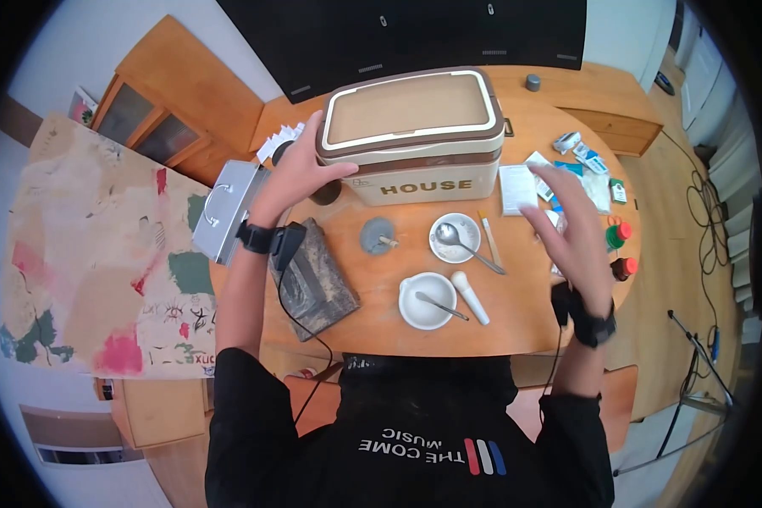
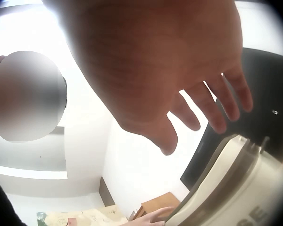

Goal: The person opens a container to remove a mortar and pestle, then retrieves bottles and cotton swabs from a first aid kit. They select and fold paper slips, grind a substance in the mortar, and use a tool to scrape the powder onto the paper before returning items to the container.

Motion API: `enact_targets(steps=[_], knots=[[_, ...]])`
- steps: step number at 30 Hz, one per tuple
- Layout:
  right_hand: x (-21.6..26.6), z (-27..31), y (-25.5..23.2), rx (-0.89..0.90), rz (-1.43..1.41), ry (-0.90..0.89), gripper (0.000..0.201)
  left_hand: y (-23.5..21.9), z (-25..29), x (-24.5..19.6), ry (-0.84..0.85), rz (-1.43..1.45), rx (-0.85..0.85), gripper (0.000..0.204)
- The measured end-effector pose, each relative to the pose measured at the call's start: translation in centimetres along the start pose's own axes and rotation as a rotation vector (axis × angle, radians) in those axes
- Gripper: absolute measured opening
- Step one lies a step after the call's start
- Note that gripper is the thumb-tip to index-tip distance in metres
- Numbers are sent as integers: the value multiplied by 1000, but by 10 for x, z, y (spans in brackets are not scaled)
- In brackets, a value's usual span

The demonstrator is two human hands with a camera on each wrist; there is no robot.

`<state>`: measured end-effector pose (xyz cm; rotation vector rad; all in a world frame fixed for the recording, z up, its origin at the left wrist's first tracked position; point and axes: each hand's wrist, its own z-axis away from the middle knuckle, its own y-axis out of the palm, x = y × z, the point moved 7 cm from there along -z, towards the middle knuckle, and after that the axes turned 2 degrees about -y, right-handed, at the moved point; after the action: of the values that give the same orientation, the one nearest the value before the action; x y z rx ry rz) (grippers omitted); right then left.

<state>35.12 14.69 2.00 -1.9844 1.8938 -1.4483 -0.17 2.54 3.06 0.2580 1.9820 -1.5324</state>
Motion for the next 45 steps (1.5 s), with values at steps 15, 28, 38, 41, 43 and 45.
enact_targets(steps=[15,28,38,41,43,45], knots=[[-51,-90,73,-95,-43,99,61,-4,-10,40,56,131,-278,65],[-52,6,47,12,-22,245,54,-108,137,186,-310,-692,-510,87],[-34,58,69,-41,-138,247,50,-53,135,199,-279,-1157,-384,92],[-31,79,56,-76,-82,264,51,-50,140,213,-237,-1050,-306,80],[-33,97,51,-87,-85,312,51,-51,147,215,-109,-1083,-363,62],[-35,113,45,-95,-79,366,51,-50,149,210,39,-1029,-353,43]])
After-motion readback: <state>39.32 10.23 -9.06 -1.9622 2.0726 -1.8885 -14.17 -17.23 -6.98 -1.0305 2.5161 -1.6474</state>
